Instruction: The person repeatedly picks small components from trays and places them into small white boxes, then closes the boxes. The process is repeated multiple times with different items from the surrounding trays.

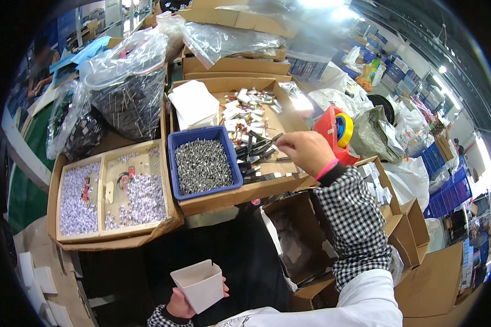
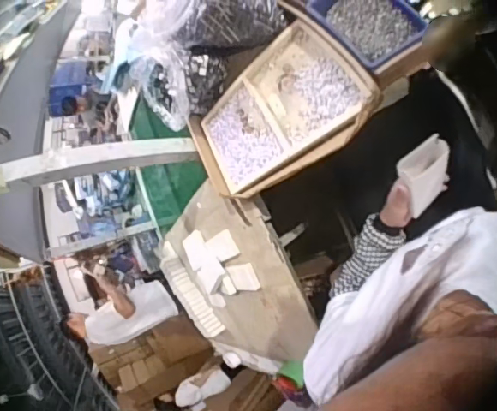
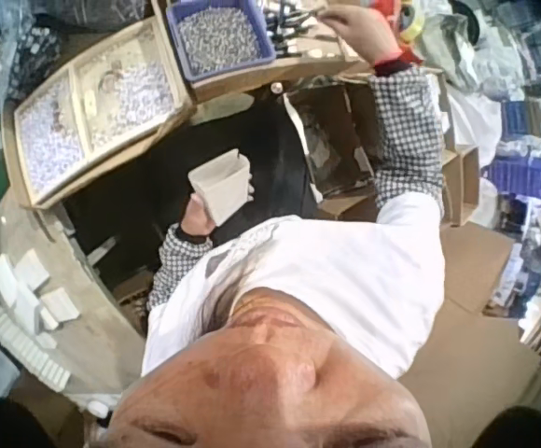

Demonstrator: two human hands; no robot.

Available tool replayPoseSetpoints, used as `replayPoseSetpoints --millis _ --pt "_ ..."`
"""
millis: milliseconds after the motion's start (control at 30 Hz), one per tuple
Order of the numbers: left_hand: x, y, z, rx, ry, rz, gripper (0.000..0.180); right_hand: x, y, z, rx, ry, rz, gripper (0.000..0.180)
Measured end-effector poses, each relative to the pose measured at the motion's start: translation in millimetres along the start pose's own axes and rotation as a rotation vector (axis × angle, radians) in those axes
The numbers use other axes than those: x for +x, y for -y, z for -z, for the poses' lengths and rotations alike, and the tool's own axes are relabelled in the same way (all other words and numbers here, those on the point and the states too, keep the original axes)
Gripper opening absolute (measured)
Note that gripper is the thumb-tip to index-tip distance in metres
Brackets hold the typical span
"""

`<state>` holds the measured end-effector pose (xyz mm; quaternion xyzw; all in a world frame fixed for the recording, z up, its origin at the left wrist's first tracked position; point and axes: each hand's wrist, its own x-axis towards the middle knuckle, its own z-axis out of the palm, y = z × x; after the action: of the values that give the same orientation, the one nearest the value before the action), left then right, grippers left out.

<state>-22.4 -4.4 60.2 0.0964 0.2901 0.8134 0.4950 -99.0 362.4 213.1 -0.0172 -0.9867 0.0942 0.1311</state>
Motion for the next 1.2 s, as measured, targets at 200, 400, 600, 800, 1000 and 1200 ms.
replayPoseSetpoints --millis 200,400,600,800,1000,1200 --pt "8 4 7 -0.066 -0.003 0.093 0.115 18 -20 -30 -0.035 0.178 0.160 0.024" --pt "18 2 8 -0.019 -0.002 0.144 0.115 21 -12 -34 -0.246 0.187 0.266 0.015" --pt "23 2 8 -0.036 -0.039 0.138 0.114 19 0 -17 0.281 0.257 0.217 0.020" --pt "26 8 6 -0.055 -0.033 0.156 0.113 43 25 -42 0.309 0.326 0.158 0.025" --pt "17 7 1 -0.036 -0.036 0.091 0.109 56 34 -44 -0.168 0.501 0.228 0.029" --pt "13 2 -6 0.021 -0.078 0.025 0.105 40 21 -34 -0.162 0.468 0.215 0.017"
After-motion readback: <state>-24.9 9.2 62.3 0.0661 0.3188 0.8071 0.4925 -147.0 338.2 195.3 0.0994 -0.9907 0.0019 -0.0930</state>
